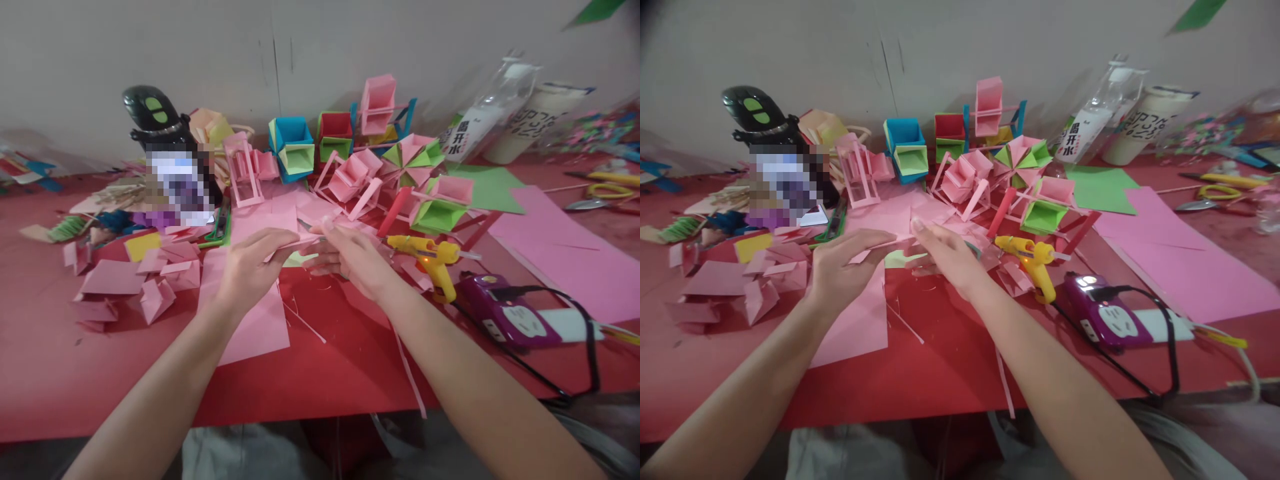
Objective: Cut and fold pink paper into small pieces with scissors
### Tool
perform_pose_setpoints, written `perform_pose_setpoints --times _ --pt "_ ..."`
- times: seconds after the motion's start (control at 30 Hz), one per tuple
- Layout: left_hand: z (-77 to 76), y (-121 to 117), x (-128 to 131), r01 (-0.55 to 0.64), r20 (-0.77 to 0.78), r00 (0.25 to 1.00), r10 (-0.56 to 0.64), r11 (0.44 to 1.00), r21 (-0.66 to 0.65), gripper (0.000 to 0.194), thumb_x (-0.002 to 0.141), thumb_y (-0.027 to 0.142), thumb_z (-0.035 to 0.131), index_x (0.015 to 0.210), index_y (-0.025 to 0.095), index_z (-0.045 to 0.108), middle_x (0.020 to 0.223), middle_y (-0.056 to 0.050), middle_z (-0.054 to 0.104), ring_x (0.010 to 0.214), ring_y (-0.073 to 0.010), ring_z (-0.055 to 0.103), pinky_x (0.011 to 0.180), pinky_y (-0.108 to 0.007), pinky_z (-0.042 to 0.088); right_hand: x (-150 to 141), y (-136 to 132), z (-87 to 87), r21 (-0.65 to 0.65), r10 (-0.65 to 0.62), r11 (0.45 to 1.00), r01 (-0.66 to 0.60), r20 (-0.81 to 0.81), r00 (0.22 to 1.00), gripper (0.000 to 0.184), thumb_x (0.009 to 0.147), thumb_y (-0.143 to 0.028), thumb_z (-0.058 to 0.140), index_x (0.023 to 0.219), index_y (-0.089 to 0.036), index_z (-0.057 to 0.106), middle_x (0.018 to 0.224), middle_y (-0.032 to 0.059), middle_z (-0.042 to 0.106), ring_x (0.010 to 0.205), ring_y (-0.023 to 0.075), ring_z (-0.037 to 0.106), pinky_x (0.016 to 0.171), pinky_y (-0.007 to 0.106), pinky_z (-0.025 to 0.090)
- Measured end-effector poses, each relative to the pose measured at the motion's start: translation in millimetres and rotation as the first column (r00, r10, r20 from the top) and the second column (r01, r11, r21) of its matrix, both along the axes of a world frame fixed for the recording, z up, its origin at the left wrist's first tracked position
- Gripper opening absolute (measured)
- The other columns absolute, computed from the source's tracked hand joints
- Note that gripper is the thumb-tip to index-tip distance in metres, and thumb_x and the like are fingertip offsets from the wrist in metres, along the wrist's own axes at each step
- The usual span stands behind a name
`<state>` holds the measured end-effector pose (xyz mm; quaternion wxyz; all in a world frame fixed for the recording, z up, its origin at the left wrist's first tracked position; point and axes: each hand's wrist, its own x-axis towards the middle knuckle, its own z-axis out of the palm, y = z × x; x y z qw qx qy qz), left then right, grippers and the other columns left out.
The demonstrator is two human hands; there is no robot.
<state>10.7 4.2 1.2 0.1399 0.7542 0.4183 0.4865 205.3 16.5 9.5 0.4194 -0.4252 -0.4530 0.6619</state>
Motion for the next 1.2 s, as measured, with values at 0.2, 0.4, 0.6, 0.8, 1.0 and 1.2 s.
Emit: perform_pose_setpoints --times 0.2,0.4,0.6,0.8,1.0,1.2 --pt "-0.1 3.2 -7.3 -0.060 -0.023 0.998 0.062 0.993 0.104 0.017 0.089 0.019 0.067 0.097 0.027 0.080 0.096 -0.005 0.079 0.090 -0.0212 0.071 0.085 -0.032 0.054 0.4 -0.9 -2.5 0.065 -0.052 0.997 0.042 0.168 0.984 0.060 0.079 -0.076 0.063 0.063 -0.019 0.055 0.052 0.0040 0.064 0.041 0.0124 0.057 0.037 0.022 0.035" --pt "0.6 1.2 -7.1 0.048 -0.193 0.981 -0.023 0.991 0.123 0.029 0.087 0.013 0.058 0.098 0.029 0.080 0.101 -0.004 0.080 0.095 -0.0219 0.073 0.088 -0.035 0.055 2.4 -2.5 1.1 -0.093 0.069 0.994 -0.062 0.068 0.995 0.053 0.080 -0.065 0.068 0.058 -0.017 0.062 0.050 0.0058 0.065 0.037 0.0115 0.055 0.035 0.023 0.033" --pt "2.8 5.3 -5.0 0.045 -0.138 0.990 -0.032 0.995 0.091 0.028 0.080 0.009 0.060 0.092 0.027 0.078 0.108 -0.004 0.078 0.106 -0.0240 0.070 0.098 -0.041 0.053 1.6 -1.4 -0.2 -0.093 0.053 0.994 -0.055 -0.022 0.998 0.036 0.077 -0.044 0.078 0.061 -0.018 0.060 0.050 0.0018 0.064 0.041 0.0102 0.053 0.040 0.022 0.040" --pt "10.4 8.8 0.9 0.183 0.422 0.905 0.042 0.858 -0.479 0.053 0.068 0.016 0.065 0.121 0.021 0.064 0.132 -0.012 0.064 0.120 -0.0283 0.063 0.100 -0.048 0.052 2.2 0.4 -3.3 -0.046 -0.050 0.998 0.048 -0.049 0.998 0.037 0.078 -0.045 0.078 0.062 -0.019 0.058 0.050 0.0004 0.062 0.042 0.0097 0.054 0.041 0.021 0.039" --pt "23.3 5.3 5.6 0.525 0.687 0.710 0.155 0.534 -0.663 0.026 0.081 0.043 0.057 0.088 0.019 0.063 0.086 -0.007 0.071 0.086 -0.0266 0.073 0.088 -0.048 0.059 1.5 -0.9 -4.4 0.062 -0.005 0.998 0.004 0.029 1.000 0.042 0.080 -0.052 0.074 0.060 -0.018 0.059 0.054 0.0018 0.065 0.042 0.0096 0.055 0.043 0.023 0.040" --pt "15.0 5.8 6.3 0.488 0.625 0.779 0.051 0.576 -0.656 0.034 0.076 0.035 0.076 0.103 0.016 0.070 0.097 -0.010 0.076 0.088 -0.0241 0.073 0.074 -0.034 0.061 -1.1 -0.8 -9.9 0.235 -0.046 0.972 -0.002 0.199 0.979 0.048 0.085 -0.057 0.068 0.058 -0.020 0.055 0.050 0.0009 0.060 0.045 0.0117 0.056 0.047 0.025 0.041"
